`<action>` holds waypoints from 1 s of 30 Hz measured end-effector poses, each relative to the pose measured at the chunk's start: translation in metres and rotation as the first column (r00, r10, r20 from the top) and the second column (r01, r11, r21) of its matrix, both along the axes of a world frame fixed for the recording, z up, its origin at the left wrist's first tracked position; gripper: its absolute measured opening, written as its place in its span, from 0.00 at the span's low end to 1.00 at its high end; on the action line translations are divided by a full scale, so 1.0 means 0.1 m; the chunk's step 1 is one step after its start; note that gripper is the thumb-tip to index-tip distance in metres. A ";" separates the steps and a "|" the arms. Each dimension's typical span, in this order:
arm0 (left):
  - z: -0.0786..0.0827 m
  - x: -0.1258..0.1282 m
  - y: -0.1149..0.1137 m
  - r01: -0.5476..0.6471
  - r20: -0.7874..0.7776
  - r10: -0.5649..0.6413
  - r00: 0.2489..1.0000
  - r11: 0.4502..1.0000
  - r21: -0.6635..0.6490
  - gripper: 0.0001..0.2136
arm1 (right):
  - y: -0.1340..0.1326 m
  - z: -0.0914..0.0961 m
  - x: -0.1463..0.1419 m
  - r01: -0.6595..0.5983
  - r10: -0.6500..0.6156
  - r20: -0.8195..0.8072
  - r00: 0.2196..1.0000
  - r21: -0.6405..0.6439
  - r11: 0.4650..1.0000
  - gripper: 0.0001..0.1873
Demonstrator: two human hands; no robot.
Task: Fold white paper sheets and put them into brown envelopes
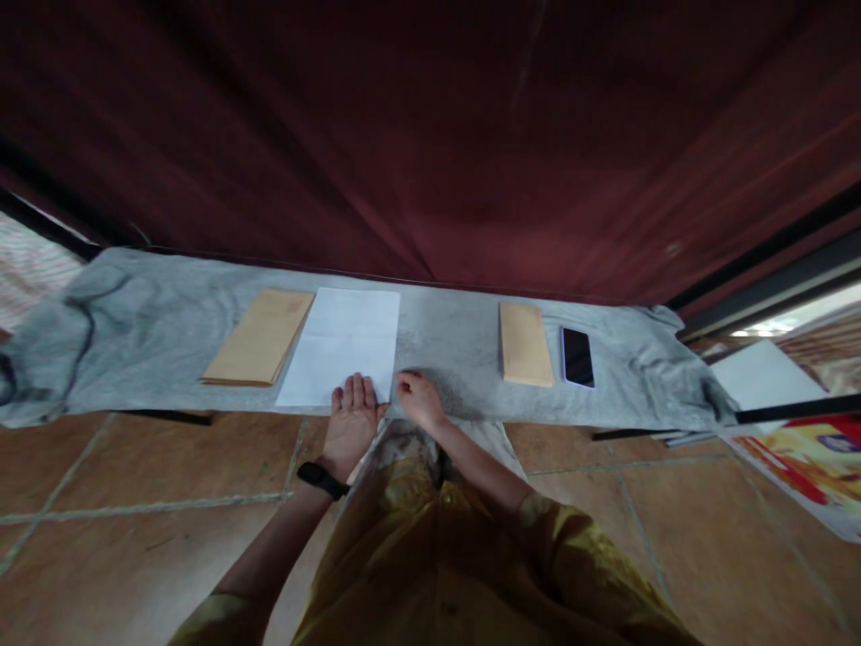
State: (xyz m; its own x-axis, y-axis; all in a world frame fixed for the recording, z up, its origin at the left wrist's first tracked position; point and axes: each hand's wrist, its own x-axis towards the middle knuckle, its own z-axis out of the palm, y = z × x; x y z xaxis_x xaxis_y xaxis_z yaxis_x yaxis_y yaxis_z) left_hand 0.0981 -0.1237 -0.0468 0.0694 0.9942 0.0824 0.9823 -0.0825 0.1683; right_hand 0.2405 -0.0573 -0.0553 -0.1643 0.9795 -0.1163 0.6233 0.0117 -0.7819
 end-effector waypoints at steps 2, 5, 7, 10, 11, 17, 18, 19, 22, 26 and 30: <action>0.01 0.02 0.01 -0.014 0.000 0.014 1.000 1.000 -0.006 0.29 | -0.01 0.00 -0.05 -0.029 0.030 -0.012 0.999 0.006 1.000 0.17; 0.01 0.04 0.01 -0.029 0.006 0.029 1.000 1.000 -0.007 0.29 | -0.04 0.00 -0.10 -0.041 0.041 -0.036 0.999 0.004 0.999 0.17; 0.01 0.05 0.02 -0.026 0.003 0.026 1.000 1.000 -0.013 0.29 | -0.05 0.01 -0.11 -0.031 0.031 -0.016 0.999 -0.025 0.999 0.15; 0.02 0.05 0.01 -0.025 -0.022 0.025 0.999 1.000 -0.019 0.28 | -0.04 0.03 -0.11 -0.030 0.030 0.007 1.000 -0.061 0.998 0.13; 0.02 0.05 0.01 -0.024 -0.032 0.024 0.999 0.999 -0.020 0.28 | -0.04 0.04 -0.11 -0.031 0.032 0.005 0.999 -0.065 0.997 0.13; 0.02 0.04 0.02 -0.008 -0.099 0.007 0.995 1.000 -0.002 0.28 | -0.06 0.05 -0.11 -0.028 0.027 -0.022 0.999 -0.077 0.997 0.14; 0.03 0.03 0.03 -0.001 -0.108 0.001 0.994 1.000 0.008 0.27 | -0.07 0.04 -0.11 -0.022 0.019 -0.032 0.999 -0.080 0.997 0.15; 0.04 0.02 0.03 0.010 -0.115 -0.008 0.993 1.000 0.016 0.27 | -0.07 0.03 -0.12 -0.013 0.009 -0.048 0.999 -0.085 0.996 0.15; 0.09 -0.02 0.05 0.036 -0.131 -0.033 0.991 0.999 0.024 0.26 | -0.09 -0.01 -0.14 0.016 -0.027 -0.104 0.994 -0.105 0.994 0.18; 0.17 -0.07 0.07 0.067 -0.160 -0.065 0.985 0.998 0.004 0.24 | -0.08 -0.05 -0.14 0.030 -0.046 -0.134 0.990 -0.115 0.993 0.17; 0.21 -0.12 0.10 0.085 -0.163 -0.086 0.983 0.996 -0.017 0.23 | -0.06 -0.08 -0.11 0.027 -0.046 -0.159 0.986 -0.115 0.993 0.15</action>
